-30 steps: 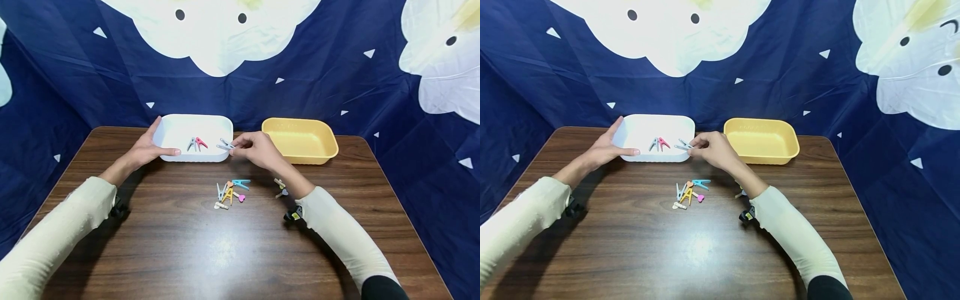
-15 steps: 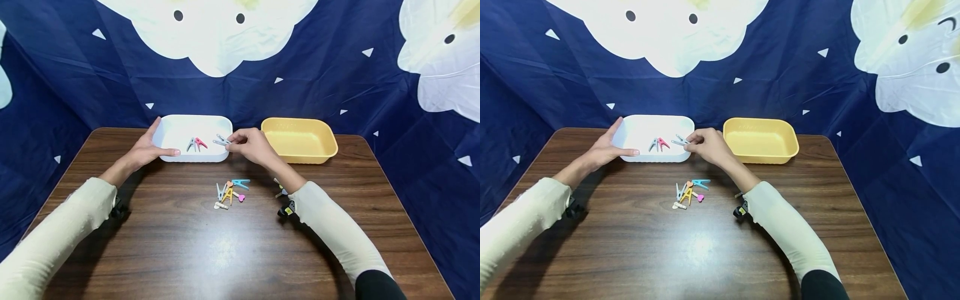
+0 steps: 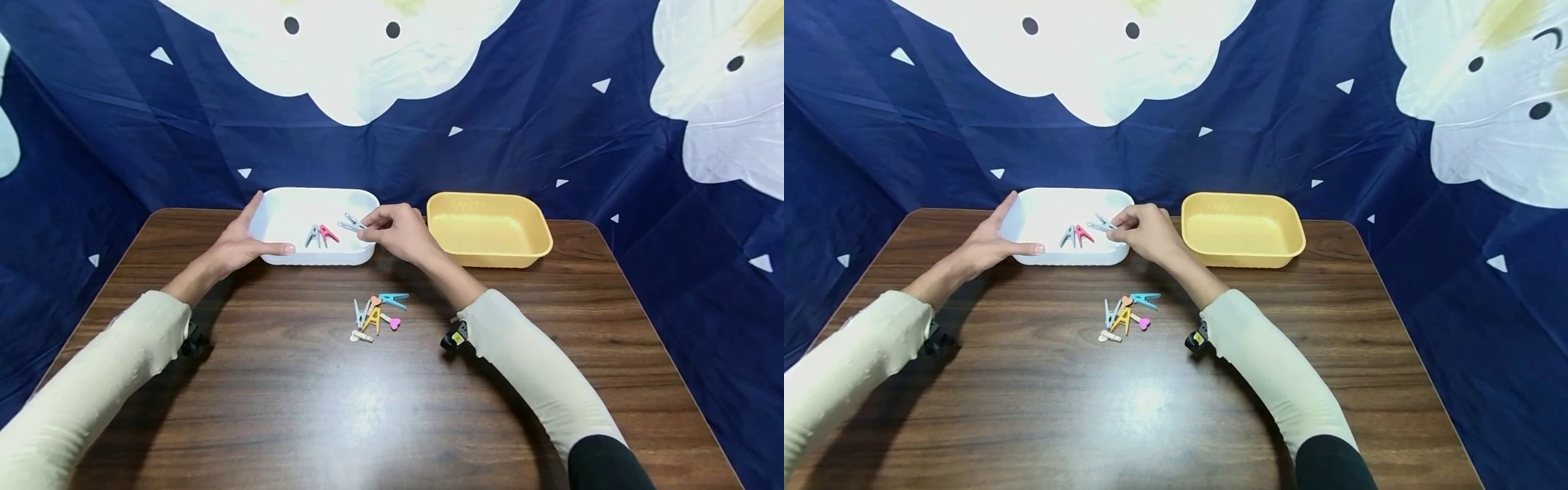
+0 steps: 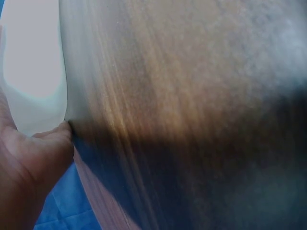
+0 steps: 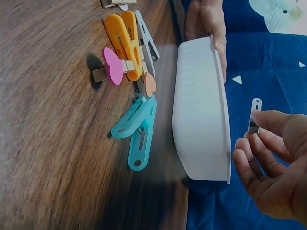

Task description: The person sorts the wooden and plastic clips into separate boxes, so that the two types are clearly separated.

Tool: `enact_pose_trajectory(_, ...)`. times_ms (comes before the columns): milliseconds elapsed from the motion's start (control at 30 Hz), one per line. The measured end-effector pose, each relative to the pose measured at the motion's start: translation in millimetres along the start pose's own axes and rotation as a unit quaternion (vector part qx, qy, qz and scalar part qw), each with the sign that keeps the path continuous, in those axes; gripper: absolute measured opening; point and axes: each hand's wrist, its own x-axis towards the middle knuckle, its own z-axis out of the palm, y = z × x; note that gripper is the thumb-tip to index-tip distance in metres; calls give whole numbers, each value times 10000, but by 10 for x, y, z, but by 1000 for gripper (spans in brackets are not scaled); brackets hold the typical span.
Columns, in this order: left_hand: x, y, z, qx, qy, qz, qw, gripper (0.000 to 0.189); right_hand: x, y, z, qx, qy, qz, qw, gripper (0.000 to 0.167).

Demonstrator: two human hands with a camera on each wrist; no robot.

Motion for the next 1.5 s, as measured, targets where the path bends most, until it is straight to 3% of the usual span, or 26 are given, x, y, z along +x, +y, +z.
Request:
enact_pose_trajectory(900,22,-1,-1,-44,-93,-110,9999,148,283,-46,91,68,127,293,9995,19)
enact_pose_trajectory(1500,1,10,-2,8,-43,-24,10000,148,472,-60,178,31,190,438,9989,19)
